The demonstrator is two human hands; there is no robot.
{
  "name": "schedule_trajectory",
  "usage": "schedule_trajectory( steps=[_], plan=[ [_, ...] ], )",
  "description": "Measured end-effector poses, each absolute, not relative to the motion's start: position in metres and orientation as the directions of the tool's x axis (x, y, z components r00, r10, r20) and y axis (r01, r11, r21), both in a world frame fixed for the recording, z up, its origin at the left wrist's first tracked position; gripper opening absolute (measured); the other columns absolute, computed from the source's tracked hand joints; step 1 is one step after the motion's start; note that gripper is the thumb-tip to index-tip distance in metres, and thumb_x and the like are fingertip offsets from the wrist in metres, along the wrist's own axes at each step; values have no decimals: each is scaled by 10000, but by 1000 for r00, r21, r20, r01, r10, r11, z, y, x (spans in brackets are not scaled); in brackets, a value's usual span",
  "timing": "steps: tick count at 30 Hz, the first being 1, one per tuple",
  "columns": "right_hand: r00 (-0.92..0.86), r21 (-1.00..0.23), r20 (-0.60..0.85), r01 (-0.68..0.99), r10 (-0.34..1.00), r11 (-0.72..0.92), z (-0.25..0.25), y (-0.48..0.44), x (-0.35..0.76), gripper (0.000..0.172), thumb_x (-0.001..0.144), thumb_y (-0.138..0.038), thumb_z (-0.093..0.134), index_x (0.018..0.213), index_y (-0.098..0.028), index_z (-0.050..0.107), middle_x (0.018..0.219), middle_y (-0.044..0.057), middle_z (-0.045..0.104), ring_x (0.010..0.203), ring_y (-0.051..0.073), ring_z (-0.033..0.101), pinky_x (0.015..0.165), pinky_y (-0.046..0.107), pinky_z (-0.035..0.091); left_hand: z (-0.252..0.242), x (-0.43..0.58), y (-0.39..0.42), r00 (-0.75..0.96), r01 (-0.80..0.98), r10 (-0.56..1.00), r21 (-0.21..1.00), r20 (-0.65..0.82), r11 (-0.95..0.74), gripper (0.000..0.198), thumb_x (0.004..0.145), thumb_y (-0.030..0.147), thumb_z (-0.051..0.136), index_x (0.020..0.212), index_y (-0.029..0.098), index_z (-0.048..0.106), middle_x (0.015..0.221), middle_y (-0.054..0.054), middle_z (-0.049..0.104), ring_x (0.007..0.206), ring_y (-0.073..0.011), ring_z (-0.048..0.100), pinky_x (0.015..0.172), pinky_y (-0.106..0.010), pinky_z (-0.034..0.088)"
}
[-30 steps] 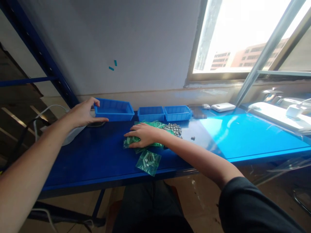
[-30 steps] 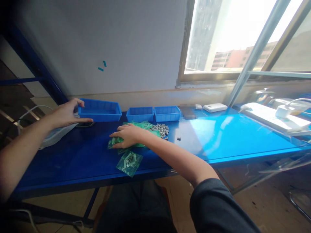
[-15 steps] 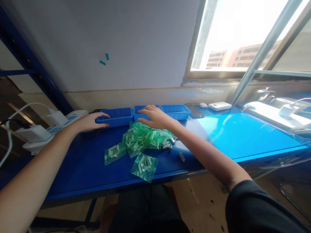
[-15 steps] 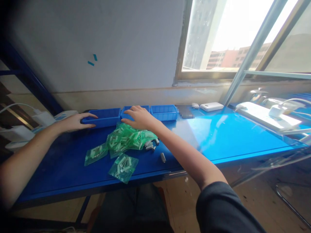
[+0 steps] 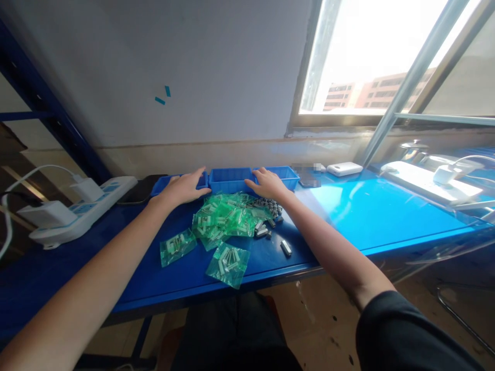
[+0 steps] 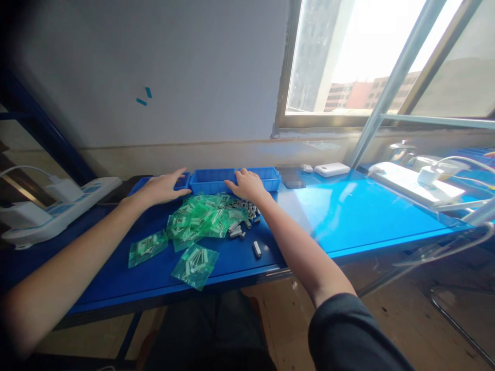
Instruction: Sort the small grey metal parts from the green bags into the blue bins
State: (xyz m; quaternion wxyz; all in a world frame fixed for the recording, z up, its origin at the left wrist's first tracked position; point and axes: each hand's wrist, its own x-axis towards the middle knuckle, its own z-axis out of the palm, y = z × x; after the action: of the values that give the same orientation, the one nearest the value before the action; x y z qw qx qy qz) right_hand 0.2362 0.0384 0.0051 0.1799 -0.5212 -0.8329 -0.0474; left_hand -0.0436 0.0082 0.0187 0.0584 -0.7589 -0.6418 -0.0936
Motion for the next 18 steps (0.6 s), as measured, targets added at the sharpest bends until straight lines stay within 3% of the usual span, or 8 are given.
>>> schedule_trajectory(
  steps=[4, 13, 18],
  plan=[
    [-423, -129, 339, 864, 840, 487, 6, 39, 238, 534, 948, -547, 340, 1237, -152, 555, 1226, 158, 573, 1135, 308, 564, 939, 409, 441, 14, -48, 26, 192, 977, 959, 50, 210, -207, 723, 813, 503, 496, 1469, 272, 298, 1400, -32, 524, 1263, -277, 503, 1010, -351, 397],
    [-428, -101, 343, 868, 836, 486, 7, 38, 237, 499, 949, -531, 361, 1189, -154, 582, 1200, 165, 588, 1098, 298, 589, 912, 395, 454, 7, -45, 26, 243, 965, 938, 39, 248, -261, 693, 798, 425, 506, 1455, 264, 358, 1461, -16, 447, 1309, -240, 459, 1080, -316, 356],
    [-429, -89, 342, 871, 836, 483, 6, 39, 236, 517, 931, -551, 385, 1192, -150, 581, 1193, 166, 592, 1094, 306, 587, 903, 393, 457, 10, -34, 15, 220, 966, 941, 75, 259, -247, 670, 775, 382, 530, 1426, 269, 416, 1449, -2, 461, 1300, -259, 468, 1084, -318, 355]
  ],
)
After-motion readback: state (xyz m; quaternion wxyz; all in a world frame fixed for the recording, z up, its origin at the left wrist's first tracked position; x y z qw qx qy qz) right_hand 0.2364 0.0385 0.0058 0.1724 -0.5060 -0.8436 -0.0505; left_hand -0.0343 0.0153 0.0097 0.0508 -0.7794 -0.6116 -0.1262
